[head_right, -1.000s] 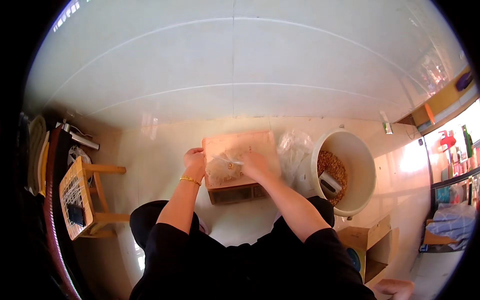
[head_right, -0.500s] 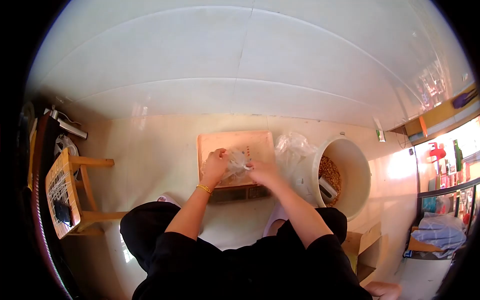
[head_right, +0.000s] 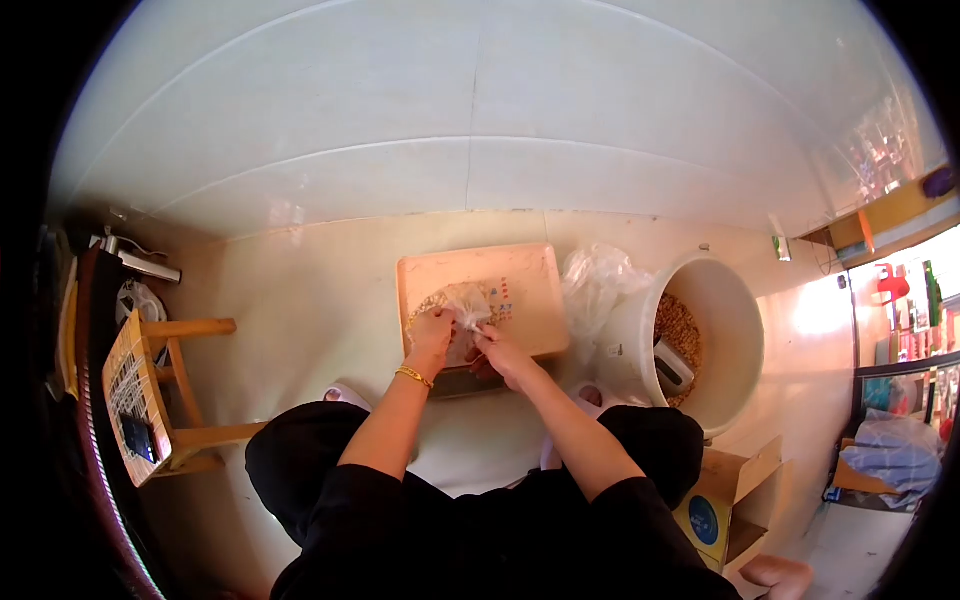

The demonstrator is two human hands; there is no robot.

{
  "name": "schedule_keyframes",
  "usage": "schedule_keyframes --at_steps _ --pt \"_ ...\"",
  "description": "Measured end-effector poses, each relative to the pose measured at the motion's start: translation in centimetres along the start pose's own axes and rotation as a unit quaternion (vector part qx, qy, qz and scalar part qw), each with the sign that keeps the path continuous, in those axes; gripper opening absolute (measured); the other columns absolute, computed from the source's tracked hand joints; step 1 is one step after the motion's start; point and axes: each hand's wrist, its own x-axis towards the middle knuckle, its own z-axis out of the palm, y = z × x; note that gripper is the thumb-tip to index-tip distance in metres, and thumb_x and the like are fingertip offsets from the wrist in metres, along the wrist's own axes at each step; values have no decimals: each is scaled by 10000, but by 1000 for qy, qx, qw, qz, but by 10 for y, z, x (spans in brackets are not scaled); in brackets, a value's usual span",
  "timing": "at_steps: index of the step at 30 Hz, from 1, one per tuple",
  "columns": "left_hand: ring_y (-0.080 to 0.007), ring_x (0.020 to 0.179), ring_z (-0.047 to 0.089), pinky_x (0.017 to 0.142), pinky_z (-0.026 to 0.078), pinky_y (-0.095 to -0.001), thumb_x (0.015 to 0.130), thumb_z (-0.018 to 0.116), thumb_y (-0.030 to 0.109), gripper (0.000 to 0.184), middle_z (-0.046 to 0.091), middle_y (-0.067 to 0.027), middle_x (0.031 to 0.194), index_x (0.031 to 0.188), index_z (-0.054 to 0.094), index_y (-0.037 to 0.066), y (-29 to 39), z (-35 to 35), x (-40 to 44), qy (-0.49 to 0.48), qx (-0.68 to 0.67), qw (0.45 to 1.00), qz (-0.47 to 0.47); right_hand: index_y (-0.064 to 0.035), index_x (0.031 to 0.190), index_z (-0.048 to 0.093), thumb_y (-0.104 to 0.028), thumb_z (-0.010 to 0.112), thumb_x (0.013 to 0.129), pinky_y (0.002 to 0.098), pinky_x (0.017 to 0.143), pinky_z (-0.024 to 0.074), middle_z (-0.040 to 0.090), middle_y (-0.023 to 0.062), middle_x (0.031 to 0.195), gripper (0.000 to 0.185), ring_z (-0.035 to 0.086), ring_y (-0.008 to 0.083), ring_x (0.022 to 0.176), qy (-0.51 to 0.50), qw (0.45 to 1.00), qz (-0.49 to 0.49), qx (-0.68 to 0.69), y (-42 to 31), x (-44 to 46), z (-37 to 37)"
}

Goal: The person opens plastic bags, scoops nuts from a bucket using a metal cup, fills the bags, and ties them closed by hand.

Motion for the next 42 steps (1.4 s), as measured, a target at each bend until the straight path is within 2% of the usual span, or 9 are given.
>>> schedule_keyframes --at_steps 2,10,18,24,29,34,37,40,42 --pt "-110 516 482 466 393 -249 874 558 163 148 544 -14 641 807 609 42 4 -3 2 50 51 996 45 -74 1037 537 -228 388 983 279 508 488 585 50 723 221 563 147 552 5 1000 -9 2 4 6 -4" --pt "-78 484 458 430 373 -207 948 473 190 237 526 -2 615 763 559 69 43 -38 15 193 -289 937 -32 -39 887 557 -246 408 977 289 451 435 527 38 597 270 528 159 485 -8 998 4 -55 15 -1 -43" --pt "-82 505 459 441 377 -213 954 468 232 266 538 -1 653 772 570 66 42 -52 9 175 -250 948 -89 -48 826 565 -264 459 959 298 494 466 525 37 614 274 546 161 535 -21 997 61 -51 17 -5 -57" --pt "-100 575 539 525 433 -230 909 545 266 251 614 -10 714 861 657 46 83 -39 -8 10 -75 992 100 -90 885 576 -302 452 960 268 603 471 583 34 873 257 560 153 811 41 989 -87 116 -20 4 -38" --pt "-138 594 596 561 468 -262 862 589 217 232 661 -82 718 835 666 0 116 -6 -43 -82 209 943 246 -104 964 552 -295 450 958 260 594 462 582 15 841 217 553 132 741 -11 976 -90 199 -51 -1 7" --pt "-169 555 597 554 478 -294 842 599 191 204 642 -110 666 832 658 -4 114 9 -60 -107 232 928 272 -110 1101 516 -255 446 954 266 588 462 605 13 956 218 578 113 754 -9 986 -115 122 -27 14 5" --pt "-198 548 597 558 481 -320 840 591 173 191 641 -114 667 829 656 -5 115 12 -64 -111 253 918 285 -102 959 537 -234 431 956 257 529 453 576 19 771 169 543 120 621 85 970 -104 204 -33 7 13" --pt "-271 741 633 662 496 -354 824 574 132 161 665 -129 855 914 652 25 108 10 -55 -24 280 896 344 -85 946 539 -217 428 959 255 518 449 561 23 755 173 535 122 596 67 978 -115 162 -26 13 9" --pt "-346 949 593 782 484 -393 803 570 106 219 625 -127 1086 1009 634 71 102 -7 -49 -4 415 819 396 -57 909 547 -213 431 961 254 507 442 544 23 723 202 530 129 577 76 980 -99 157 -28 15 11"
